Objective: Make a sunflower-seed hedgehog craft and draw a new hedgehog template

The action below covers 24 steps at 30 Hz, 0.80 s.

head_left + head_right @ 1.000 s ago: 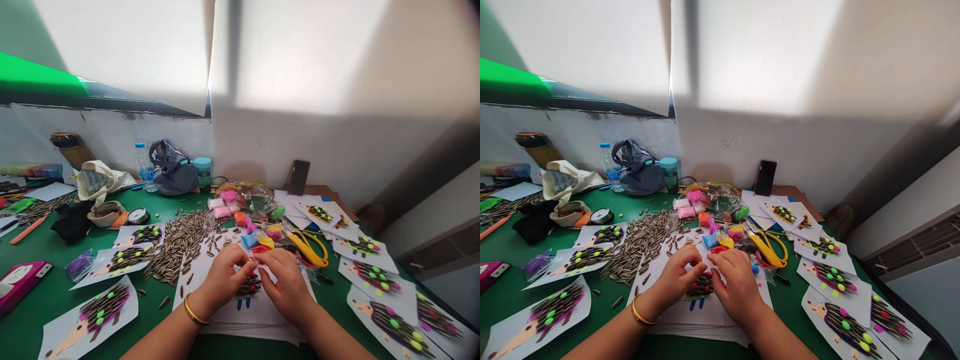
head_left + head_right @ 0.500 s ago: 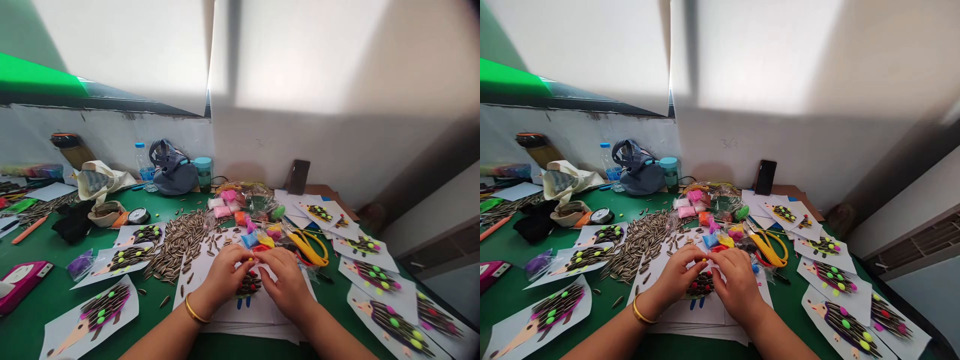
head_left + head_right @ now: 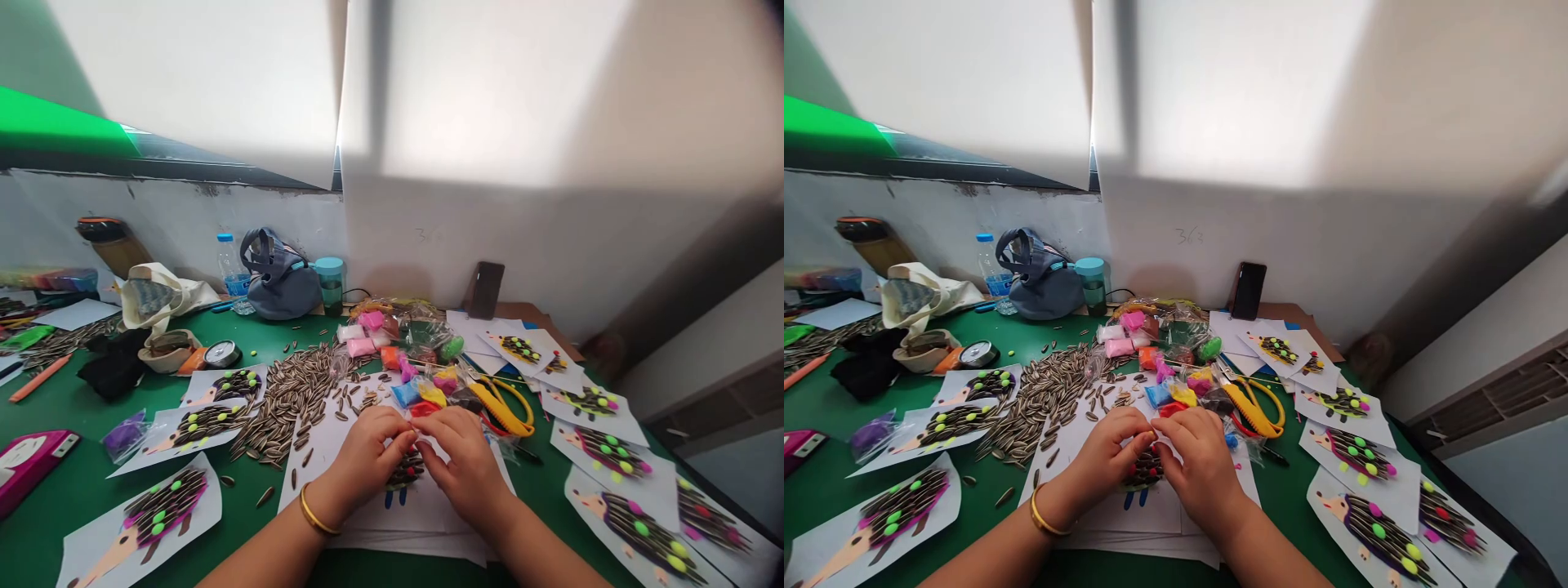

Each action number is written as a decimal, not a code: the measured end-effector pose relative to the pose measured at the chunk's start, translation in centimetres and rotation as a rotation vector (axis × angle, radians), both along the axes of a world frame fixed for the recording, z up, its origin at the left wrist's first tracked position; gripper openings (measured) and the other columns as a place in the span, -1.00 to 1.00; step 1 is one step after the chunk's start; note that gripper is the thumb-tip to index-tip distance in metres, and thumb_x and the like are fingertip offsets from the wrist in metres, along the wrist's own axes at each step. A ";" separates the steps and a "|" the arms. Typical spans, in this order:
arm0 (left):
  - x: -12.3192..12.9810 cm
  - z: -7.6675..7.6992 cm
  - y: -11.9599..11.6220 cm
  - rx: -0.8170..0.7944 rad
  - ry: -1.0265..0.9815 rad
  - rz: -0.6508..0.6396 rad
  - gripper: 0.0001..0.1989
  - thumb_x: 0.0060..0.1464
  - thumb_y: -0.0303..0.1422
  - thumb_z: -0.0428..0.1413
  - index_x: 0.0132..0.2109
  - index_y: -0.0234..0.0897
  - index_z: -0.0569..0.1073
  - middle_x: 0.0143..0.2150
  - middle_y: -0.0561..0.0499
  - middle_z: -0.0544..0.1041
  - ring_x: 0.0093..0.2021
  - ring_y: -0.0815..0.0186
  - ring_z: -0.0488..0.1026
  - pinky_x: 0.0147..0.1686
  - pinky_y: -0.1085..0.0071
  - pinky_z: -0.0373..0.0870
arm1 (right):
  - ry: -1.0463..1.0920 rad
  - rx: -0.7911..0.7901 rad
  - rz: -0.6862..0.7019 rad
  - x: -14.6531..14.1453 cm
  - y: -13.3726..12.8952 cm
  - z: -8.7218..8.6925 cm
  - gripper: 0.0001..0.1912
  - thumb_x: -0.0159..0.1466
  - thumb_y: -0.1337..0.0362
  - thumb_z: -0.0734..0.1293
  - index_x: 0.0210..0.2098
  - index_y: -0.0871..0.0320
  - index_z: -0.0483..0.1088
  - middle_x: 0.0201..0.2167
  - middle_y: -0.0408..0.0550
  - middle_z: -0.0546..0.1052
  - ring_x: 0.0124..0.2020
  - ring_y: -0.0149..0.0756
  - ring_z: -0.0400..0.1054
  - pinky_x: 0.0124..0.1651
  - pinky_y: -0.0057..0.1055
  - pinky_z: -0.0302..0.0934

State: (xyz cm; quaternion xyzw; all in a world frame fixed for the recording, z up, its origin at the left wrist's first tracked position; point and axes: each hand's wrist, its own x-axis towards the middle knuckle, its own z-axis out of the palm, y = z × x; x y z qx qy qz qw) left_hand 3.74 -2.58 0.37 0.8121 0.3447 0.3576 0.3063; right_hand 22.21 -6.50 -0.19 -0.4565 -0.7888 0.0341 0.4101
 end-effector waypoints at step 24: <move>0.0 0.0 -0.2 -0.052 -0.024 0.020 -0.88 0.12 -0.30 0.22 -0.33 -0.25 0.55 -0.35 0.01 0.53 -0.27 0.28 0.42 -0.19 0.36 0.29 | 0.062 0.014 0.058 -0.1 -0.1 0.0 -0.74 0.25 0.45 0.35 -0.10 0.04 0.44 -0.25 -0.08 0.52 -0.18 -0.19 0.33 -0.09 -0.20 0.13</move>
